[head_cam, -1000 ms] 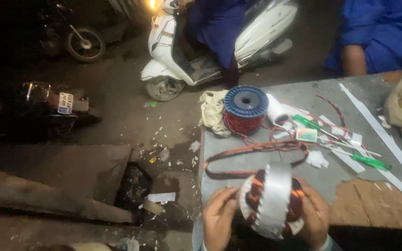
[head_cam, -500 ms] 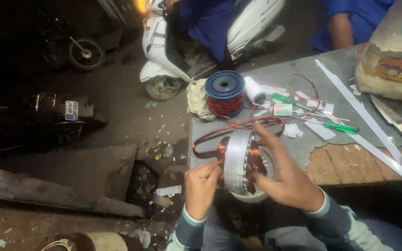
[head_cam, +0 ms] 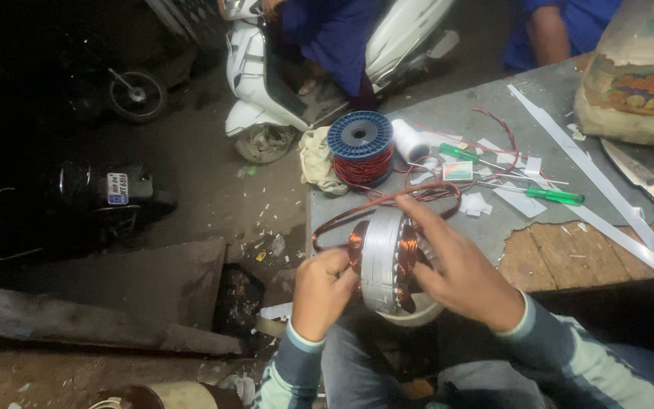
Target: The person winds copper wire around the slots of a motor stator, using hands to guide and secure the wire. They repeatedly insert small white insulating strips into the stator slots to separate the windings.
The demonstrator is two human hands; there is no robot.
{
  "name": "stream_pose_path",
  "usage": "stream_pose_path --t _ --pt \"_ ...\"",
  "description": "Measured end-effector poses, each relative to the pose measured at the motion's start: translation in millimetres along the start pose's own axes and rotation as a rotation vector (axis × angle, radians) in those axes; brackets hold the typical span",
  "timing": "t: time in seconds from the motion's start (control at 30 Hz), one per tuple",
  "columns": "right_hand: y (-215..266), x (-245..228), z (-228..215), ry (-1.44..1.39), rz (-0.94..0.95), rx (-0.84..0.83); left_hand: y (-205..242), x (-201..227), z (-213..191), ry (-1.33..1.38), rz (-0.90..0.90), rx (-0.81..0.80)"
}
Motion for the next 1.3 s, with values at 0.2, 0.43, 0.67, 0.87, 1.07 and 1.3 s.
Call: stream_pose_path --t 0.2,0.43,0.67,0.87,1.07,1.3 --pt "13.0 -10.7 -2.0 0.222 0.204 0.132 -19.4 -2.7 -5.0 0.15 0.321 -0.148" --pt "6.8 -10.4 0.7 0.173 0.109 -0.001 -31.0 -12.6 1.7 0.158 0.487 -0.165" --pt "5.6 -11.4 -4.9 0.362 0.125 -0.027 -34.0 -9.5 -2.8 -0.05 0.638 -0.185" --pt "17.7 -8.3 -7.6 0.263 0.156 0.029 -33.5 -15.4 6.5 0.034 0.555 -0.2" --pt "24.1 -10.7 0.6 0.293 0.176 0.092 -34.4 -6.5 5.1 0.161 0.43 -0.209" --pt "14.7 -3.8 4.3 0.282 0.22 0.108 -43.1 -5.5 11.6 0.233 0.298 -0.266"
Point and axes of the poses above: each hand's wrist, its own y-axis away from the middle knuckle, its own z-axis out of the palm, x = y × z, the point moved 3 cm from there along -y, towards the middle knuckle, and after that the axes turned 7 degrees about -x, right-handed, at the moved point
